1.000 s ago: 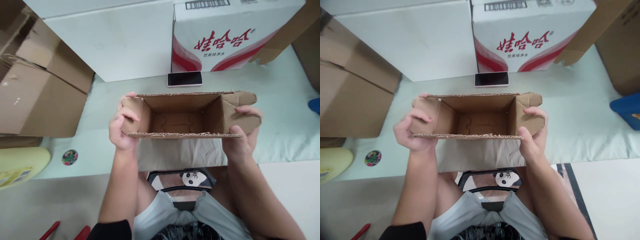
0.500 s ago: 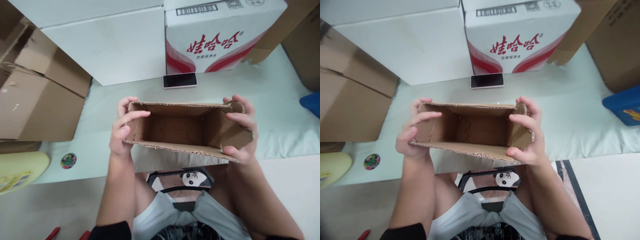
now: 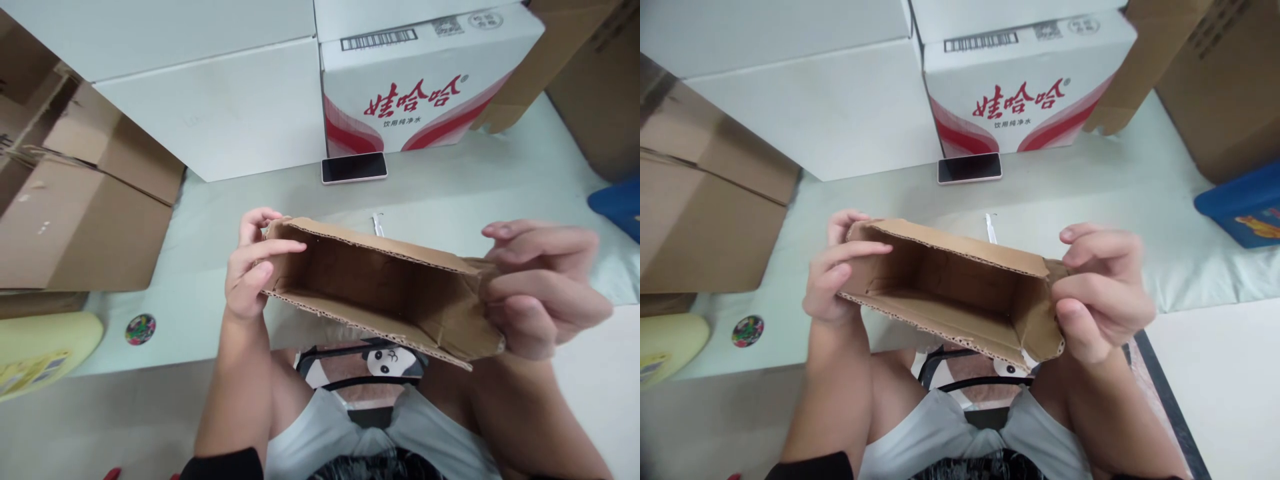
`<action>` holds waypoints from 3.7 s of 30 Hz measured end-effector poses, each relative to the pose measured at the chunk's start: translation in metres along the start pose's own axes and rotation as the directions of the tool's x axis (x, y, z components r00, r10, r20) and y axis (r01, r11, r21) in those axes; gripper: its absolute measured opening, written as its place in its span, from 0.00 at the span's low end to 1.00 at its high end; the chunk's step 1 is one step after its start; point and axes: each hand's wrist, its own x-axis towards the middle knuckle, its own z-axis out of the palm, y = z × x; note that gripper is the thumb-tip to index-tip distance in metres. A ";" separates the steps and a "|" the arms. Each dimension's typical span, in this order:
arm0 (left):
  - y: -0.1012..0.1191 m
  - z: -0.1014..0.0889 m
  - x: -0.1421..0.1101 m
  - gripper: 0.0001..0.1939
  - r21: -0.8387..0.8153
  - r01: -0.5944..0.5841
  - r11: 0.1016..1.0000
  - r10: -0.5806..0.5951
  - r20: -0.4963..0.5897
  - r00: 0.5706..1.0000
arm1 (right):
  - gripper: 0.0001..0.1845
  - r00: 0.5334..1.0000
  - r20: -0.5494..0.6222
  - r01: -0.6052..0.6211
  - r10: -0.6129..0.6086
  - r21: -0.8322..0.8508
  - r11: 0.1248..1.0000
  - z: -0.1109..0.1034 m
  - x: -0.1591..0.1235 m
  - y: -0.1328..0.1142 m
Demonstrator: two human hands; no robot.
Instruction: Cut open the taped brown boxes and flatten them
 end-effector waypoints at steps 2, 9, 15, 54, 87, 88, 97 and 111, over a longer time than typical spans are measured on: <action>-0.001 0.000 0.000 0.22 0.009 0.027 1.000 -0.027 -0.012 1.000 | 0.20 0.995 0.097 -0.033 0.040 -0.071 0.997 -0.005 0.000 -0.004; -0.003 0.005 -0.003 0.20 -0.020 0.003 1.000 -0.003 -0.016 1.000 | 0.25 0.925 0.208 -0.297 0.318 -0.126 0.946 -0.009 -0.002 -0.006; 0.001 0.010 -0.002 0.24 -0.025 -0.030 0.999 0.032 0.076 0.997 | 0.20 0.811 0.406 -0.351 0.422 -0.240 0.905 -0.001 -0.007 0.004; 0.004 0.030 0.004 0.23 -0.017 0.192 0.981 -0.193 -0.050 0.980 | 0.12 0.918 0.164 -0.391 0.361 0.220 0.894 0.009 -0.013 0.006; -0.006 0.028 0.003 0.13 0.075 0.038 0.996 -0.032 -0.081 0.996 | 0.11 0.915 0.291 -0.325 0.281 0.117 0.938 0.009 -0.002 0.003; -0.006 0.028 0.002 0.13 0.073 0.043 0.996 -0.037 -0.083 0.996 | 0.11 0.913 0.292 -0.329 0.284 0.117 0.937 0.009 -0.001 0.002; -0.006 0.031 0.001 0.12 0.022 0.081 0.996 -0.078 -0.111 0.991 | 0.11 0.907 0.284 -0.352 0.312 0.105 0.930 0.011 -0.002 0.002; -0.003 0.033 0.004 0.15 0.000 0.123 0.992 -0.121 -0.126 0.985 | 0.12 0.899 0.243 -0.394 0.364 0.092 0.914 0.014 -0.007 0.002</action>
